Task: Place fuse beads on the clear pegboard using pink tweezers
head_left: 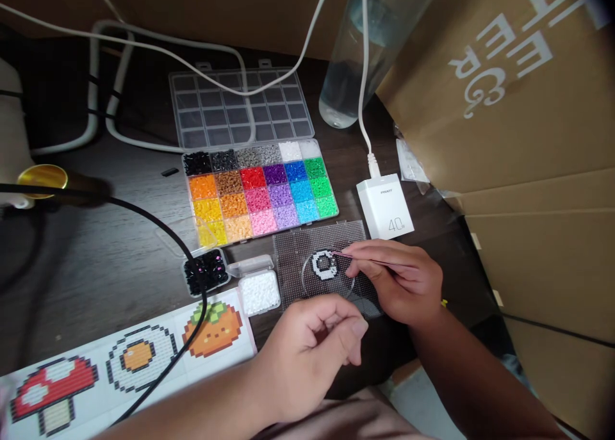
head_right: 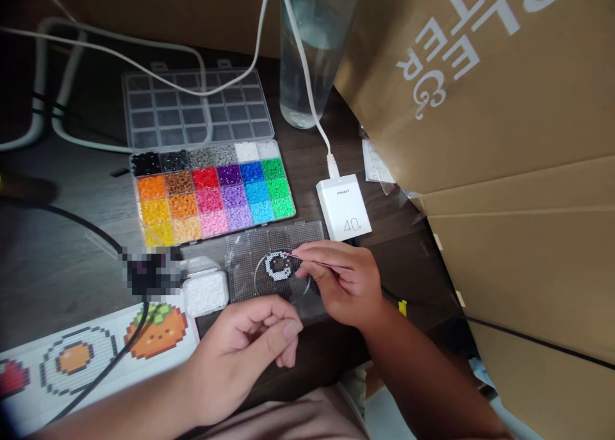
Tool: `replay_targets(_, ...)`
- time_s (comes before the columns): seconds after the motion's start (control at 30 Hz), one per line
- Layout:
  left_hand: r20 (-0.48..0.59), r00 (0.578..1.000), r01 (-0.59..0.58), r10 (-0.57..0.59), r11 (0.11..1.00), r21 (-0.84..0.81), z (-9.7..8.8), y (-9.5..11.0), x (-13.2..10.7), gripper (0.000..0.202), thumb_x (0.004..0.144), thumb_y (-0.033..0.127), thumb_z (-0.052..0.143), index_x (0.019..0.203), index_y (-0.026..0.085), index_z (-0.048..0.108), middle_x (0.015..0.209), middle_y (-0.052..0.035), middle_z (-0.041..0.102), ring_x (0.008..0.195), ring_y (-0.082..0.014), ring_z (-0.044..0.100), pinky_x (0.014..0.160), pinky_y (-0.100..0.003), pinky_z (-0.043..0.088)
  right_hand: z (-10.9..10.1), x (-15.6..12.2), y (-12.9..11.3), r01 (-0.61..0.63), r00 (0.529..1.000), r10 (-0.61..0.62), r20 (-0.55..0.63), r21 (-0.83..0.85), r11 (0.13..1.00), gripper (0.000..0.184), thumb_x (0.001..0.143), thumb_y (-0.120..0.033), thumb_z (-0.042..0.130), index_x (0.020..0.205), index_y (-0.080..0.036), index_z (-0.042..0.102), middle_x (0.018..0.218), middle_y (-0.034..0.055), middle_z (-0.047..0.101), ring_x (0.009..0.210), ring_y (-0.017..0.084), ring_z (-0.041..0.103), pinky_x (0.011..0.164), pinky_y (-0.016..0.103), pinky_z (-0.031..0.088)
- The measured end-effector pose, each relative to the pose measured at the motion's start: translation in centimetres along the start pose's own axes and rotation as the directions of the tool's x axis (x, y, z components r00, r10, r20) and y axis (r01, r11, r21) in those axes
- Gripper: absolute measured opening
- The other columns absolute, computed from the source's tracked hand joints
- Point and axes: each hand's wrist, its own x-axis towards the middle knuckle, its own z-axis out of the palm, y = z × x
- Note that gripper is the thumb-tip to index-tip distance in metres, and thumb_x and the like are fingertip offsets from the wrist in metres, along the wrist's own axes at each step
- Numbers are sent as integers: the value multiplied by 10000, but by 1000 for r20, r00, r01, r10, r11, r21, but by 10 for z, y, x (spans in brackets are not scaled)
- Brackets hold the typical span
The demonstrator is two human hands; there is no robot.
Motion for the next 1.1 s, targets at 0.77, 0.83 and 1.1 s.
replay_targets(0.77, 0, 1000, 2, -2, 1000, -10, 0, 1, 1, 303, 920, 414, 558, 799, 138, 591, 639, -5, 589, 608, -88, 525, 615, -203, 439, 0, -1, 2, 30, 1000, -30, -2, 18, 999, 258, 853, -62, 621, 991, -222, 769, 821, 38, 770, 790, 179, 757, 783, 300, 628)
replay_targets(0.83, -4, 1000, 10, -10, 1000, -9, 0, 1, 1, 304, 919, 413, 558, 799, 137, 593, 639, -5, 590, 608, -88, 526, 615, -203, 440, -1, -1, 2, 34, 999, -33, -4, 13, 999, 260, 851, -56, 622, 987, -221, 770, 810, 33, 769, 796, 178, 757, 787, 296, 627)
replay_targets(1.1, -4, 1000, 9, -9, 1000, -12, 0, 0, 0, 296, 921, 400, 558, 799, 134, 596, 641, -2, 592, 611, -84, 529, 619, -198, 446, -1, -1, 3, 31, 999, -31, -11, 18, 999, 260, 847, -50, 627, 984, -219, 770, 896, 44, 776, 778, 173, 759, 777, 291, 632)
